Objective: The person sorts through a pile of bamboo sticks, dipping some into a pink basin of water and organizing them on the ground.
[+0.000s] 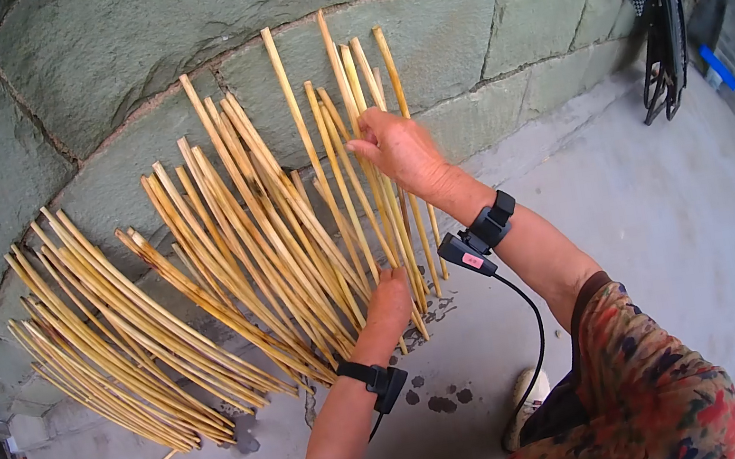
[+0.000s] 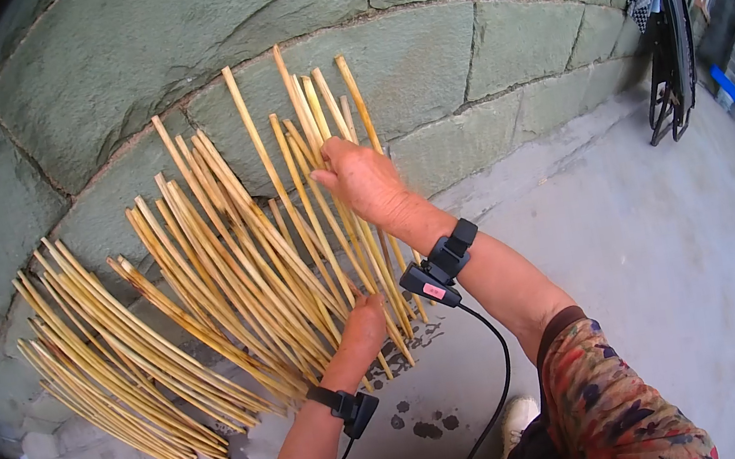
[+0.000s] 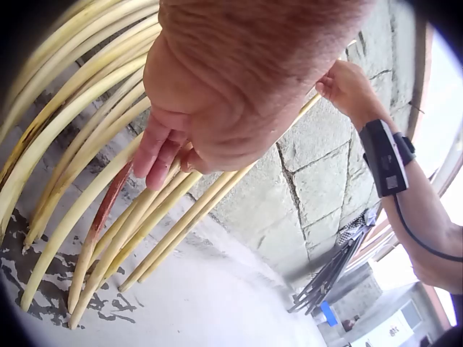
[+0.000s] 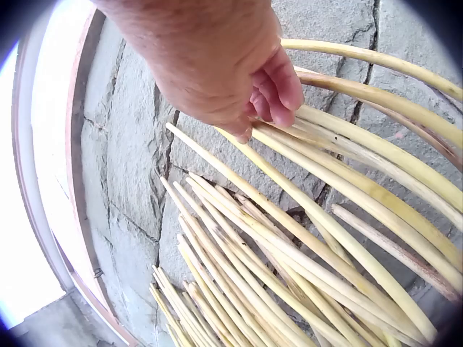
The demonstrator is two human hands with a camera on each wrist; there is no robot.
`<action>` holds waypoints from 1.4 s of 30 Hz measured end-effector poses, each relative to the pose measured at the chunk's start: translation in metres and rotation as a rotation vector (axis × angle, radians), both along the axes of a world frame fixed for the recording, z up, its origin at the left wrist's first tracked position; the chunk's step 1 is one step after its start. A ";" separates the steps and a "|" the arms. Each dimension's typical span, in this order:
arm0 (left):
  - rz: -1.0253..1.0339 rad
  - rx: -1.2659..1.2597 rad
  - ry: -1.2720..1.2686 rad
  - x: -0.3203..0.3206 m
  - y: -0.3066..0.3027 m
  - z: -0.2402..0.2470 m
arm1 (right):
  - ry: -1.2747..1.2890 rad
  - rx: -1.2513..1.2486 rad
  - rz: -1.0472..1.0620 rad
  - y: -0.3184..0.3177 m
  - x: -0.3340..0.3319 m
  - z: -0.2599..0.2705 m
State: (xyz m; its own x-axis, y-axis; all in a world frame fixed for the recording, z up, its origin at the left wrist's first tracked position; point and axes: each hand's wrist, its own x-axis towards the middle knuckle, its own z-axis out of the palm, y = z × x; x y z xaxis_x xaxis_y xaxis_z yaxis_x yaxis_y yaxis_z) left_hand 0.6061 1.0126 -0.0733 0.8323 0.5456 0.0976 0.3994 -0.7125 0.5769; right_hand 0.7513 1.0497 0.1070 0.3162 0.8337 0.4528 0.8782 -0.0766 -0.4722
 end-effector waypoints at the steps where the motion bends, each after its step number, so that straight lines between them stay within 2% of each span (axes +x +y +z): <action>1: 0.014 -0.020 0.030 0.002 0.000 0.003 | -0.003 0.009 -0.004 -0.001 -0.001 0.002; 2: 0.013 -0.053 0.105 0.003 -0.001 0.005 | -0.037 0.003 -0.008 -0.003 -0.003 0.003; 7: 0.005 -0.101 0.089 -0.006 -0.002 0.019 | -0.022 0.031 -0.037 -0.001 0.000 -0.001; 9: -0.009 -0.133 0.072 -0.011 -0.006 0.033 | 0.070 0.124 0.054 -0.002 0.007 -0.004; 11: -0.081 -0.185 0.000 -0.020 -0.011 0.051 | 0.108 0.163 0.053 -0.010 0.008 0.001; 13: -0.090 -0.210 -0.066 -0.032 -0.010 0.062 | 0.347 0.215 0.147 -0.015 0.013 0.004; 15: -0.086 -0.320 -0.111 -0.048 -0.007 0.078 | 0.338 0.190 0.143 -0.021 0.020 0.005; 17: -0.081 -0.371 -0.056 -0.071 -0.002 0.089 | 0.508 -0.069 0.177 -0.032 0.020 0.015; 18: -0.018 -0.455 -0.079 -0.082 -0.001 0.097 | 0.518 -0.083 0.176 -0.033 0.022 0.009; 20: 0.050 -0.540 -0.093 -0.103 0.001 0.111 | 0.209 0.047 0.232 -0.029 0.025 -0.002; 22: 0.162 -0.805 -0.135 -0.120 -0.002 0.125 | 0.146 0.088 0.197 -0.022 0.020 -0.007; 24: 0.202 -0.889 -0.151 -0.126 -0.004 0.142 | 0.081 0.130 0.168 -0.016 0.012 -0.009; 25: 0.240 -0.960 -0.180 -0.127 -0.004 0.150 | -0.046 0.139 0.097 -0.012 0.007 -0.006; 26: 0.246 -0.965 -0.209 -0.125 -0.002 0.157 | -0.171 0.145 0.027 -0.008 0.003 -0.005; 29: 0.175 -0.860 -0.236 -0.115 0.004 0.179 | -0.276 0.107 -0.079 0.005 -0.001 -0.008; 34: 0.082 -0.684 -0.096 -0.121 0.002 0.208 | -0.247 0.152 -0.111 0.015 -0.005 -0.014; 39: 0.155 -0.722 0.002 -0.160 -0.022 0.194 | -0.151 0.171 -0.074 0.002 0.004 0.001; 41: 0.268 -0.902 -0.076 -0.175 -0.037 0.179 | -0.152 0.173 -0.035 -0.009 0.015 0.011; 42: 0.267 -0.911 -0.078 -0.177 -0.041 0.176 | 0.091 0.169 0.040 -0.014 0.023 0.014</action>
